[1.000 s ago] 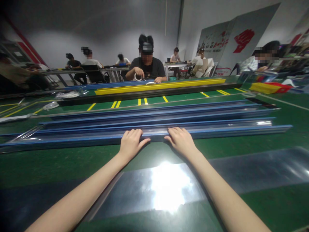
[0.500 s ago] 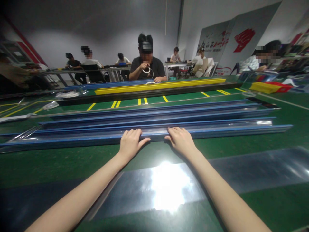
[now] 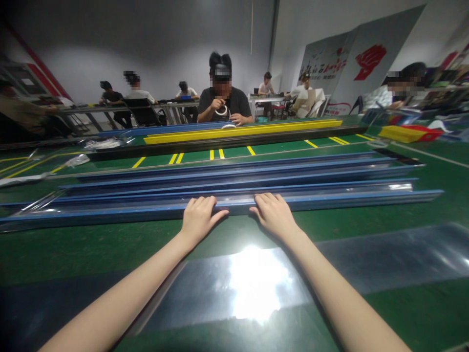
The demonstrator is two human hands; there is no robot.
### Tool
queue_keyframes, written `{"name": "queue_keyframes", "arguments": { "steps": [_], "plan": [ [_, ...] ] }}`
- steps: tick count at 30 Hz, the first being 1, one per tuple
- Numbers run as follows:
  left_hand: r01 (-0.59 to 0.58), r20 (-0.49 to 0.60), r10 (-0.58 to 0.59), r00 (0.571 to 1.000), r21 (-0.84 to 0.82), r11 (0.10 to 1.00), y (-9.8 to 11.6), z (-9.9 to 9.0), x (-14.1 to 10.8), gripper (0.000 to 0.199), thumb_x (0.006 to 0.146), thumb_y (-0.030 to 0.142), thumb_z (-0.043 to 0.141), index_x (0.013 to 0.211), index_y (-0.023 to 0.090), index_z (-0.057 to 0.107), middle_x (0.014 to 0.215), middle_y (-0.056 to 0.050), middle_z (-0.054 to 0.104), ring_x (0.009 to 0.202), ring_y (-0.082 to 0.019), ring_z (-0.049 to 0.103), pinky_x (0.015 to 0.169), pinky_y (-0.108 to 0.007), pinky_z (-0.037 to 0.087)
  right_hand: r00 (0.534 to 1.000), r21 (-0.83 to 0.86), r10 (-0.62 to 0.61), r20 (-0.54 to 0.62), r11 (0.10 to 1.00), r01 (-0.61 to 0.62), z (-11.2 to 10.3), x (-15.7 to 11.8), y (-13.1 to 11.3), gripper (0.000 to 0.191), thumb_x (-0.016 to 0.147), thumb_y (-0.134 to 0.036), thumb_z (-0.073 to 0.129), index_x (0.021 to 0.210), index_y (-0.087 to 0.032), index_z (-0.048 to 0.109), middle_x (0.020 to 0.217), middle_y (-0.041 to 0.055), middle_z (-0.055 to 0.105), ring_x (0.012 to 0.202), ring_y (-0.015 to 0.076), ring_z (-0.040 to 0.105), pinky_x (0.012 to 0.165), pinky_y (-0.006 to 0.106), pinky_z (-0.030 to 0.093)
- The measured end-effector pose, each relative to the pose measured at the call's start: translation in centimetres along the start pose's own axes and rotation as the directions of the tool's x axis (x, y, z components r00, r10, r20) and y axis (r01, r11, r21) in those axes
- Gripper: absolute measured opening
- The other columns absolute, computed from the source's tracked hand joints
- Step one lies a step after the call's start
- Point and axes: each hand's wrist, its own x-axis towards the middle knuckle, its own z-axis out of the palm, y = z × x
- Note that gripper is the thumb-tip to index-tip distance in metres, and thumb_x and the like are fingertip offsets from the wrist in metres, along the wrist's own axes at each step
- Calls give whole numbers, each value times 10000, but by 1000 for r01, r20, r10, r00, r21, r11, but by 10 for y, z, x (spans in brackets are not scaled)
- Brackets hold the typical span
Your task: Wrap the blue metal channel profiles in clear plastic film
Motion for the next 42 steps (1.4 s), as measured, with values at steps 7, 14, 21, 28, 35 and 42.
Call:
{"name": "queue_keyframes", "arguments": {
  "steps": [7, 14, 21, 28, 35, 42],
  "plan": [
    [0, -5, 0, 1000, -16, 1000, 0, 1, 0, 340, 798, 512, 476, 804, 178, 538, 725, -42, 616, 709, -193, 522, 645, -308, 286, 998, 111, -44, -38, 993, 48, -2, 2, -9, 256, 874, -340, 370, 981, -169, 528, 972, 85, 594, 902, 207, 480, 736, 303, 308],
    [-4, -15, 3, 1000, -24, 1000, 0, 0, 0, 344, 800, 505, 478, 810, 167, 539, 721, -40, 615, 703, -192, 527, 646, -306, 286, 997, 155, -22, -68, 987, 33, -3, 5, -8, 195, 856, -306, 408, 837, -182, 556, 864, 72, 559, 808, 198, 438, 658, 293, 296],
    [-31, -12, 30, 999, -44, 999, -1, 0, -1, 342, 807, 493, 472, 821, 158, 537, 737, -27, 613, 713, -178, 534, 654, -307, 301, 995, 107, -55, -81, 992, 64, -8, 8, -6, 186, 852, -269, 411, 789, -179, 561, 815, 67, 548, 786, 190, 435, 649, 288, 284],
    [-73, -60, 69, 996, -71, 995, -3, 2, -2, 349, 814, 469, 476, 933, 147, 541, 828, -41, 630, 783, -187, 538, 684, -309, 322, 994, 32, -85, -76, 996, 88, -10, 10, -6, 141, 834, -238, 443, 754, -176, 541, 786, 56, 540, 757, 182, 432, 634, 284, 271],
    [-108, -81, 102, 992, -76, 991, -2, 1, -2, 337, 827, 440, 472, 982, 149, 541, 887, -53, 631, 824, -195, 532, 723, -323, 328, 996, -14, -81, -48, 997, 81, -16, 6, 6, 118, 819, -231, 459, 736, -186, 529, 772, 51, 544, 741, 177, 442, 625, 278, 274],
    [-65, -45, 64, 997, -34, 997, -1, 2, -2, 347, 819, 448, 481, 989, 152, 546, 902, -53, 629, 833, -200, 524, 736, -334, 315, 999, -49, -35, -16, 998, 34, -20, -6, 31, 121, 805, -241, 467, 699, -196, 503, 754, 44, 542, 742, 172, 452, 605, 266, 286]
  ]
}}
